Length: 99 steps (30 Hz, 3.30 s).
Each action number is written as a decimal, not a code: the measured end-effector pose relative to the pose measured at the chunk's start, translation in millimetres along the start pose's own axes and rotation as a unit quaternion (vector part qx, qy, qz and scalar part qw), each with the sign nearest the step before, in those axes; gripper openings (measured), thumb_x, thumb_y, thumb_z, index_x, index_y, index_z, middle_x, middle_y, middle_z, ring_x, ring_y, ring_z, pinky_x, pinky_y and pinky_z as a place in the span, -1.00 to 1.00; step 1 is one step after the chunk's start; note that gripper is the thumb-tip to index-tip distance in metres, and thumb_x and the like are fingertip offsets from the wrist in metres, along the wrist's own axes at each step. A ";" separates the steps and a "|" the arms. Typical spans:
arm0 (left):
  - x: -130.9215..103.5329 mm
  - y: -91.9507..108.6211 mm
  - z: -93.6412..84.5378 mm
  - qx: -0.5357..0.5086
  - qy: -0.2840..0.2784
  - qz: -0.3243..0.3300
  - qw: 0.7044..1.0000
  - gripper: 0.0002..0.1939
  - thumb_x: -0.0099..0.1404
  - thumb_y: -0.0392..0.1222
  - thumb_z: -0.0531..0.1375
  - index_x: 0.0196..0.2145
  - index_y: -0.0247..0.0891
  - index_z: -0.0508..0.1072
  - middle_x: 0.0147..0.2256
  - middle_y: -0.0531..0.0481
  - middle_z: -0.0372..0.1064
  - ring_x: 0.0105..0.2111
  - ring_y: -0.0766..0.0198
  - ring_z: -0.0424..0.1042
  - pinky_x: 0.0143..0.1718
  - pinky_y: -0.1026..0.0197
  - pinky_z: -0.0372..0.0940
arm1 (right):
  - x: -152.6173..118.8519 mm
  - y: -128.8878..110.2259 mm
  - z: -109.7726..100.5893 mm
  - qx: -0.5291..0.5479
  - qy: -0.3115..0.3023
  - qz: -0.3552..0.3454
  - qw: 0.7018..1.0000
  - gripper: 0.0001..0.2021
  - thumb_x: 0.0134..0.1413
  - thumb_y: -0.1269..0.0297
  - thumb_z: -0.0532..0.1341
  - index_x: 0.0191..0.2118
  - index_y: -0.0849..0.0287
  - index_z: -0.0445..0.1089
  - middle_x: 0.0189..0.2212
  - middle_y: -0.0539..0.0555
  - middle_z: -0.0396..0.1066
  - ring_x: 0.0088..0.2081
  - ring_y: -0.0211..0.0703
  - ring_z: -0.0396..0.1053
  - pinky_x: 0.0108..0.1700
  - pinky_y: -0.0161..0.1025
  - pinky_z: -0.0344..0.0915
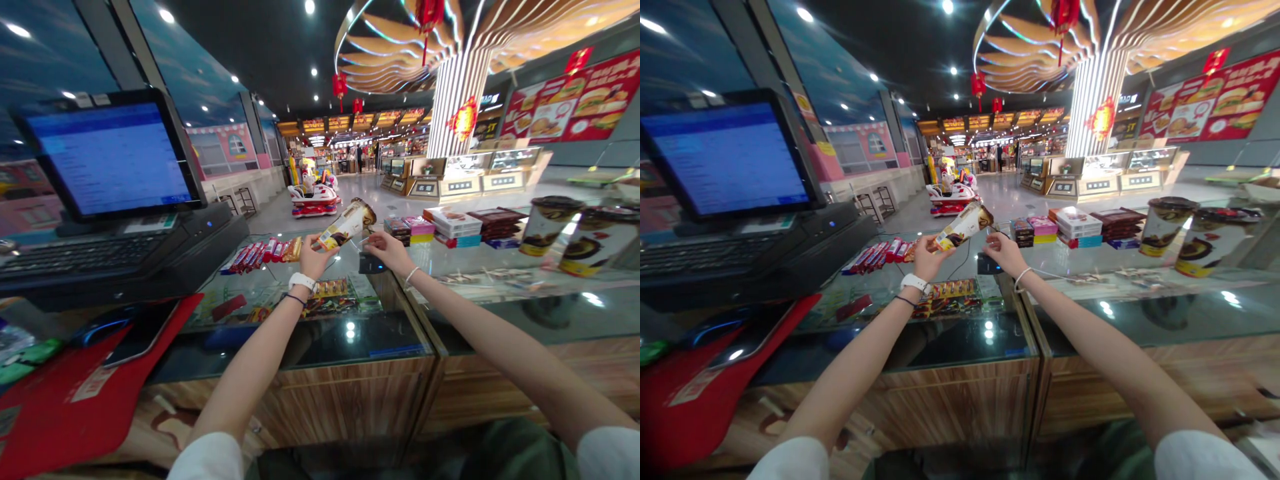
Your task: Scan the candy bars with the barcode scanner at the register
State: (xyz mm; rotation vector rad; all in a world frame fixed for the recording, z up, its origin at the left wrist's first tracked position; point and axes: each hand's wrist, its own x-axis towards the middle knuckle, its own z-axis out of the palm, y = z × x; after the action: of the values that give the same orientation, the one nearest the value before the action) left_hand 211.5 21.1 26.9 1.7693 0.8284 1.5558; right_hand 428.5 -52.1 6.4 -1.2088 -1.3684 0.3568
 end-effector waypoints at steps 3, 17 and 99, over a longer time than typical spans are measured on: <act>-0.9 0.9 3.5 -0.049 -0.007 -0.031 0.998 -0.48 -0.14 -0.21 0.49 -0.24 -0.26 0.37 -0.16 -0.10 0.50 -0.10 0.11 0.51 -0.02 0.01 0.40 | 2.8 2.3 3.0 0.108 0.000 0.043 0.993 -0.53 -0.16 0.16 0.44 -0.09 0.10 0.37 -0.21 0.08 0.53 -0.15 -0.06 0.52 0.09 0.09 0.42; -23.0 14.0 17.3 -0.134 -0.114 -0.138 0.975 -0.51 -0.14 0.01 0.49 -0.35 -0.24 0.39 -0.34 0.00 0.52 -0.26 0.20 0.51 -0.07 0.06 0.38 | -15.4 -31.8 11.5 0.330 -0.063 0.115 0.935 -0.49 -0.18 0.09 0.47 -0.12 -0.04 0.26 -0.13 -0.05 0.51 0.01 -0.16 0.47 0.14 -0.09 0.39; -67.4 -26.5 -255.3 0.692 -0.115 -0.138 0.700 -0.36 0.40 -0.18 -0.07 0.39 -0.43 0.02 0.41 -0.22 -0.11 0.40 -0.08 -0.11 0.40 -0.17 -0.17 | -16.9 -63.9 359.1 -0.263 -0.376 -0.219 0.861 -0.30 0.27 0.48 0.00 0.46 0.04 -0.21 0.46 0.23 -0.42 0.33 0.14 0.15 0.25 0.05 0.25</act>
State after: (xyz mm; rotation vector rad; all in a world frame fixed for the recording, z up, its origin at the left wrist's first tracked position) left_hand -50.4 -2.9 -8.4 2.4417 2.3428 0.2565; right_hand 86.0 66.7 -37.0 -1.1777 -2.4941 0.1205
